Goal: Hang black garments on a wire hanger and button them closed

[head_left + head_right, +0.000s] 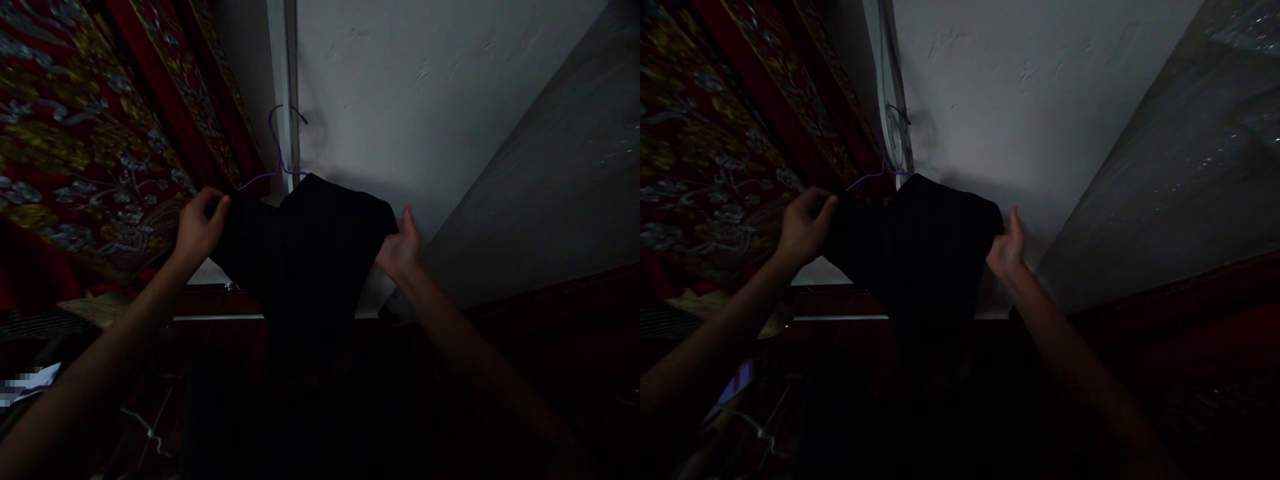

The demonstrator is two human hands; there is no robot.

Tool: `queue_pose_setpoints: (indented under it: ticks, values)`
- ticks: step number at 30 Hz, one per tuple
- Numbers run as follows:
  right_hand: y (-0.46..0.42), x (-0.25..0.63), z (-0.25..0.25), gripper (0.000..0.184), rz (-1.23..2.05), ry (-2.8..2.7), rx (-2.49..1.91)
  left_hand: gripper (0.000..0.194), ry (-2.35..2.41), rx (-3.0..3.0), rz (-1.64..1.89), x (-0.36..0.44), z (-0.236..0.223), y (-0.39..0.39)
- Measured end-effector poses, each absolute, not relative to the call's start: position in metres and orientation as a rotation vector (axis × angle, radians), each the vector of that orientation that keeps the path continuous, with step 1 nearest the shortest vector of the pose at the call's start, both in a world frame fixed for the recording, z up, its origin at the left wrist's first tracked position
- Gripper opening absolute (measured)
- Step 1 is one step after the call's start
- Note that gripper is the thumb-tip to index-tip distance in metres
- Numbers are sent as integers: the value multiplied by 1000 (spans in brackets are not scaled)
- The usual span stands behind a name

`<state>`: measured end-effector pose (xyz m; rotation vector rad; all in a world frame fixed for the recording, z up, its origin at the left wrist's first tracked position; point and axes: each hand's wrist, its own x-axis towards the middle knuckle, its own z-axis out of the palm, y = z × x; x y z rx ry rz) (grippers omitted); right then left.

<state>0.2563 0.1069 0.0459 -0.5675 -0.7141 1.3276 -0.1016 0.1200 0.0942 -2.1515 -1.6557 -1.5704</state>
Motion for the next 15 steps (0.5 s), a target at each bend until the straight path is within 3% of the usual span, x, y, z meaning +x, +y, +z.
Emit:
queue_pose_setpoints:
  ticks: [4, 8, 12, 15]
  values:
    - [110, 271, 71, 39, 933, -1092, -842, 34, -1603, -2192, -1543, -78, 112, 112]
    - [113, 254, 116, 40, 672, -1267, -776, 37, -1479, -2301, -1609, -67, 131, 119]
    - [75, 227, 140, 48, 629, -1471, -723, 33, -1549, -2323, -1738, -80, 127, 124]
    - [22, 213, 137, 52, 722, -1916, -569, 25, -1630, -2304, -1987, -95, 109, 117]
